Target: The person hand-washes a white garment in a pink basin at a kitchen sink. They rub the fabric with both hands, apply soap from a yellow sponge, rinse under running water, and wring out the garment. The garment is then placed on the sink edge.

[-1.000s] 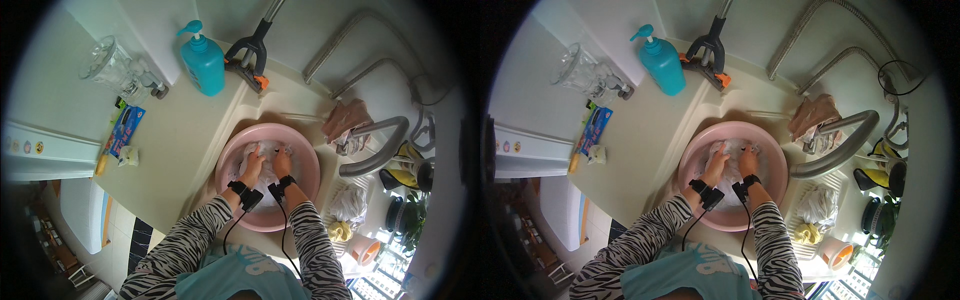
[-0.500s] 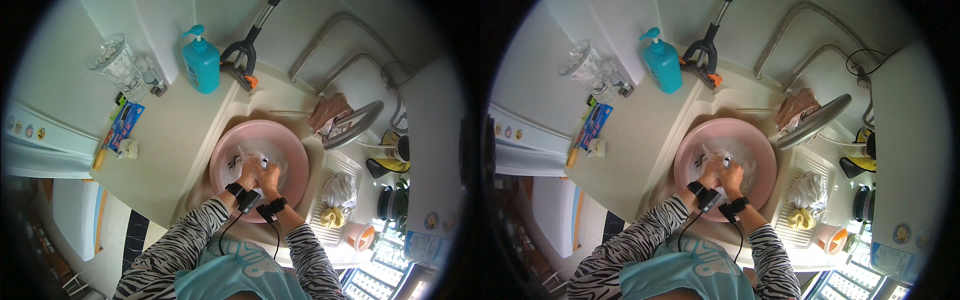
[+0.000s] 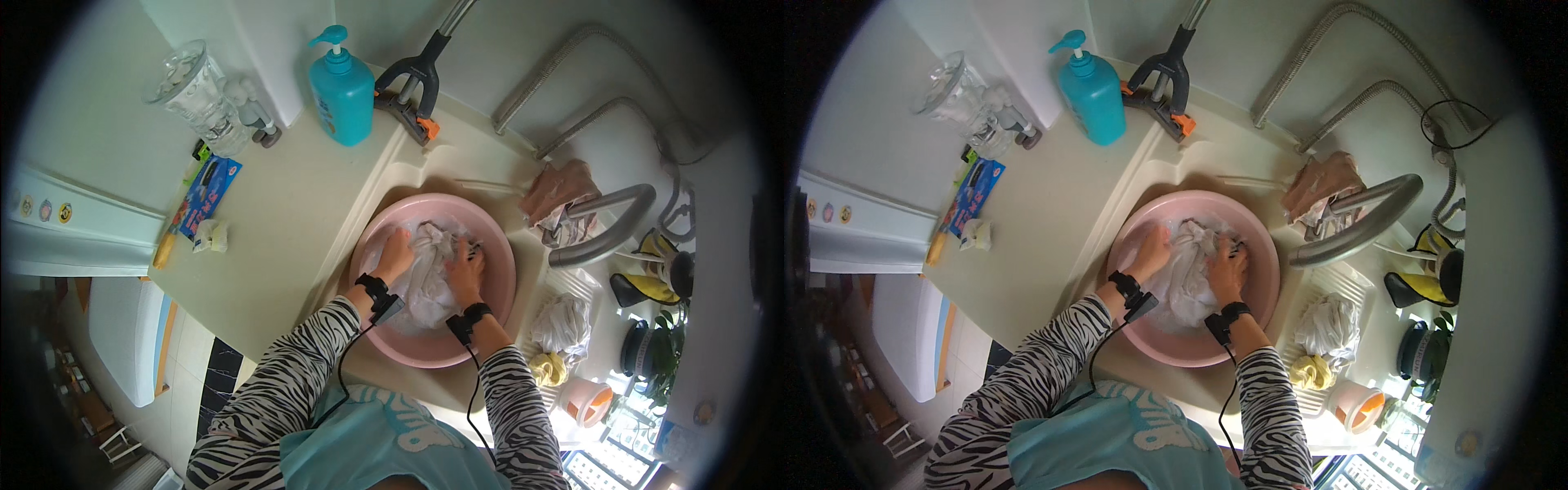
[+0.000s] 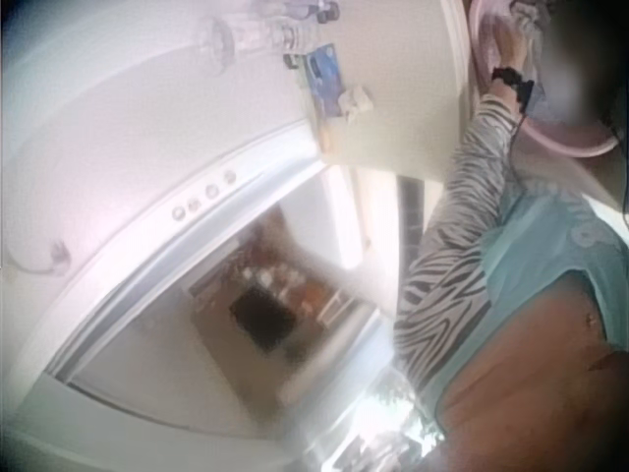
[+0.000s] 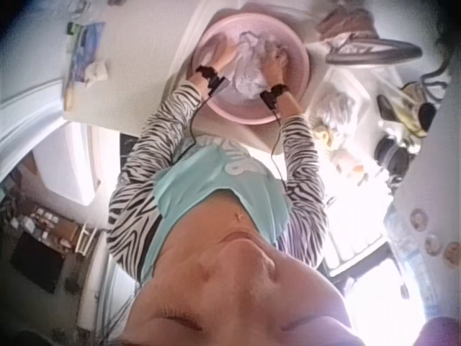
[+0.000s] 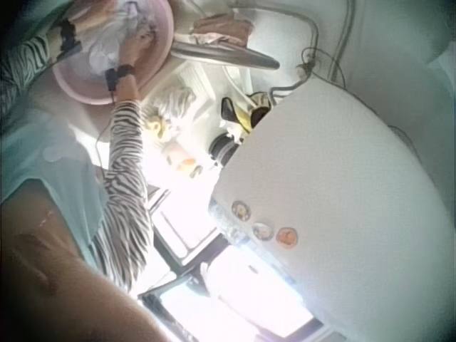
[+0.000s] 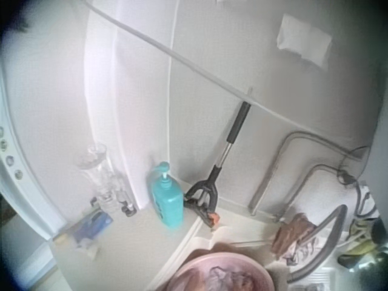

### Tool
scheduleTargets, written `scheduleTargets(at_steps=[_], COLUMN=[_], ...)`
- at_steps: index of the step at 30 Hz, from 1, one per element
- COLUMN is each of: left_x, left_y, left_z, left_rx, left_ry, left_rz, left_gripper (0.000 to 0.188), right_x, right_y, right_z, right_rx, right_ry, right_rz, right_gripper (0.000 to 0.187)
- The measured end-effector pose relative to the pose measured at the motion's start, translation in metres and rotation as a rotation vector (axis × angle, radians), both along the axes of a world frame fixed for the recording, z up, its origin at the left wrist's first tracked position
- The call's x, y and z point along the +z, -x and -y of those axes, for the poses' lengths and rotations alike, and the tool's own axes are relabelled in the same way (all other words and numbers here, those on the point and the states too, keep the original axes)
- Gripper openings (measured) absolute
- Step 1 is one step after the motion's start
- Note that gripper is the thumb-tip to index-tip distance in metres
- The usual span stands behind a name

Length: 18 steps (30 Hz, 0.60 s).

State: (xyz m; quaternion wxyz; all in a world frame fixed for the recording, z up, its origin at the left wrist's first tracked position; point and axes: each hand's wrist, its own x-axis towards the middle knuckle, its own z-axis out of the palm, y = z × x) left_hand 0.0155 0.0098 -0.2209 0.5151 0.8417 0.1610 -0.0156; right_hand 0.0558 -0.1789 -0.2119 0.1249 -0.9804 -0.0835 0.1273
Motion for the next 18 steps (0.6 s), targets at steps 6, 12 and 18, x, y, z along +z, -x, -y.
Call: scheduleTargets(at_steps=[6,12,18], left_x=[0.001,0.072,0.103], left_y=[0.031,0.066,0.087], left_z=[0.033,0.054,0.042], left_rx=[-0.094,-0.474,-0.427], left_ry=[-0.369,0.167,0.251], left_rz=[-0.134,0.030,0.046], left_gripper=[0.034,0.036,0.036], right_x=[-0.041,0.020,0.119], right_y=[-0.007,0.017,0.065], right_z=[-0.005,0.015,0.023], right_rx=[0.320,-0.102,-0.453], right_ry=[0.278,-0.521,-1.056], right_rz=[-0.170,-0.665,-0.629], right_gripper=[0.035,0.038,0.024])
